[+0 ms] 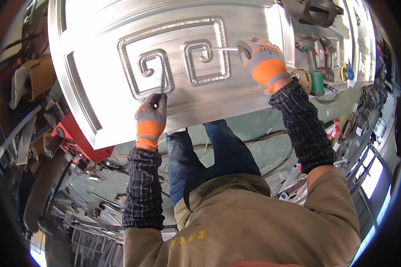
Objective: The person measures a large aluminum panel with a tape measure, marking dimensions along the edges and decorative recesses. They then use a cordless drill to create holes at marked locations on the panel.
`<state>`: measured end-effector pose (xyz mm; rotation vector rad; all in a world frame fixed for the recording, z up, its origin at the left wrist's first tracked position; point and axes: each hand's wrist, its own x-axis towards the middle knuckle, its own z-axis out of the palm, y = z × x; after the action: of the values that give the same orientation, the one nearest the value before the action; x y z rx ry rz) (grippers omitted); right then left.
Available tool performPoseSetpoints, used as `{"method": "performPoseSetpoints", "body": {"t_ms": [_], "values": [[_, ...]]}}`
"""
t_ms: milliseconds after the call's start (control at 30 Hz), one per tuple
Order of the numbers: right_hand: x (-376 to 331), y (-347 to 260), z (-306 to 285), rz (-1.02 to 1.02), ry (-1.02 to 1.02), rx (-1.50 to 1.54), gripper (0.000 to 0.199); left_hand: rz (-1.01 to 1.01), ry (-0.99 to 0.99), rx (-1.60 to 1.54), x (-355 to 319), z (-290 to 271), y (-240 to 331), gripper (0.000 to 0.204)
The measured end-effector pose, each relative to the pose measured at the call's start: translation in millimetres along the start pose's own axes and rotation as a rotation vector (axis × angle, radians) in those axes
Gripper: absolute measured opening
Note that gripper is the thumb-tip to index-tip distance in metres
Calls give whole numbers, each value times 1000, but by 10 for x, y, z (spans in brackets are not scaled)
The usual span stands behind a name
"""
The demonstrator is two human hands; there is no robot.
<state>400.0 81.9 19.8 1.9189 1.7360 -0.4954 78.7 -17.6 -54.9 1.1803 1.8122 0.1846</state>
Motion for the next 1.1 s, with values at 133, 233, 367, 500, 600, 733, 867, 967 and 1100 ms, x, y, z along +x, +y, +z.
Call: {"method": "performPoseSetpoints", "body": {"t_ms": [133, 233, 367, 500, 600, 733, 867, 967, 1100], "values": [[-29, 388, 81, 7, 50, -57, 44, 244, -62, 185, -70, 380, 258, 29], [-64, 477, 63, 14, 83, 14, 41, 212, -11, 28, -29, 491, 458, 25], [-187, 619, 302, -25, 65, 126, 42, 112, -7, -542, 263, -142, 406, 16], [-588, 187, 702, -34, -245, 321, 38, 138, -32, -853, 544, -824, 464, 27], [-970, -447, 1160, -239, -377, 944, 25, 78, 58, -792, 810, -884, 459, 25], [-1225, -1354, 1829, -92, -842, 1584, 26, -37, -62, -468, 910, -774, 515, 28], [-1264, -2177, 2543, -37, -1250, 2346, 35, 68, -140, -60, 957, -696, 469, 33], [-1283, -2504, 2970, -573, -534, 1975, 37, 104, -186, 236, 1051, -794, 504, 34], [-1199, -2620, 3009, -333, -777, 2043, 40, 167, -161, 447, 1234, -869, 441, 37]]}}
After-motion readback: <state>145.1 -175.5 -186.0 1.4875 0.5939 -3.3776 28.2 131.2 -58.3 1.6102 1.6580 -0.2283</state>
